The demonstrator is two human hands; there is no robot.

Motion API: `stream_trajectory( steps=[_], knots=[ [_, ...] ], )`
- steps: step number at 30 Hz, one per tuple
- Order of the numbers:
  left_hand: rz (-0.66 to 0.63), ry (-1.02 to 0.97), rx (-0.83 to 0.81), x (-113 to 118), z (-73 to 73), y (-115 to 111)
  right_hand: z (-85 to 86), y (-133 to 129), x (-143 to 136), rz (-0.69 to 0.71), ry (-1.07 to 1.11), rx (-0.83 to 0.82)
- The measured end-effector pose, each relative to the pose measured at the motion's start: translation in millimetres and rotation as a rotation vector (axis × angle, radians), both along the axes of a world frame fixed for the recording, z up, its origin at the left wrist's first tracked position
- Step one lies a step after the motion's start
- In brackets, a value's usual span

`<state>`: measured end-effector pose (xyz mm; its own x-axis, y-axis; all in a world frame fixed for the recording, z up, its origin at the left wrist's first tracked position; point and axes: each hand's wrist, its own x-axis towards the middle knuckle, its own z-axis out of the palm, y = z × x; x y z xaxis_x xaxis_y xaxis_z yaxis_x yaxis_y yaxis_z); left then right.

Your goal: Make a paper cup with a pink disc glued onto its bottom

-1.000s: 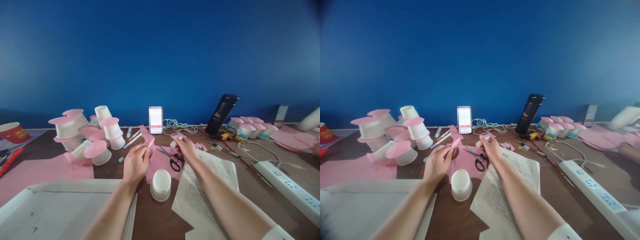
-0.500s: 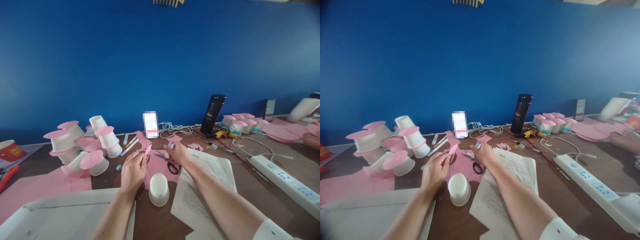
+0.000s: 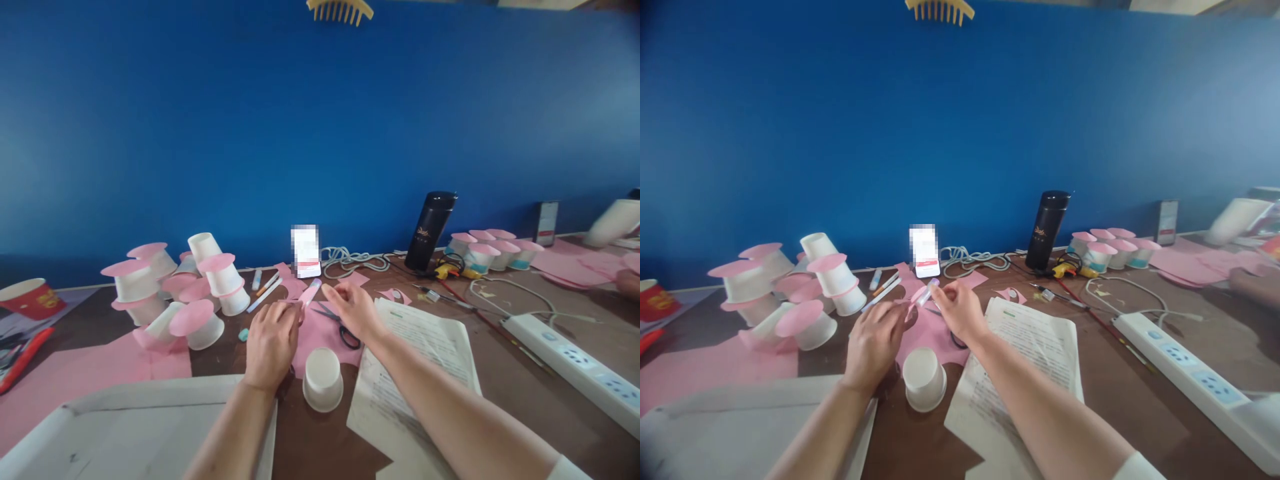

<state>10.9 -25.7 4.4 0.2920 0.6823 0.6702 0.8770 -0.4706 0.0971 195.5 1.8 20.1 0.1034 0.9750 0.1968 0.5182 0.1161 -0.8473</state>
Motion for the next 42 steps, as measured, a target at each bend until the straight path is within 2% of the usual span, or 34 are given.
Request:
stream_trajectory(
  steps=[3, 7, 11, 14, 17, 19, 22, 33, 42],
  knots=[
    [0.017, 0.072, 0.022, 3, 3.8, -3, 6.8, -12, -17, 0.168, 0.242, -0.224],
    [-0.027, 0.035, 0.033, 5, 1.4, -6, 2.5, -15, -26, 0.114, 0.508, -0.292],
    [0.017, -0.244, 0.068, 3, -6.3, -2, -5.4, -9, -24, 0.073, 0.715, -0.275],
    [0.084, -0.548, -0.05, -1, -9.6, 2, -9.0, -7, -22, 0.082, 0.821, -0.27],
    [0.056, -0.823, -0.355, -3, -7.3, 4, -11.0, -7, -23, 0.114, 0.838, -0.273],
    [0.026, -0.94, -0.55, -2, -4.2, 3, -11.6, -8, -24, 0.146, 0.828, -0.283],
    [0.007, -1.051, -0.696, 1, -1.8, 3, -11.6, -11, -25, 0.178, 0.806, -0.294],
    [-0.097, -1.232, -0.773, 1, -13.2, 6, -17.2, -11, -26, 0.198, 0.751, -0.273],
    [-0.098, -1.208, -0.793, 2, -11.9, 5, -21.7, -9, -25, 0.206, 0.71, -0.251]
  ],
)
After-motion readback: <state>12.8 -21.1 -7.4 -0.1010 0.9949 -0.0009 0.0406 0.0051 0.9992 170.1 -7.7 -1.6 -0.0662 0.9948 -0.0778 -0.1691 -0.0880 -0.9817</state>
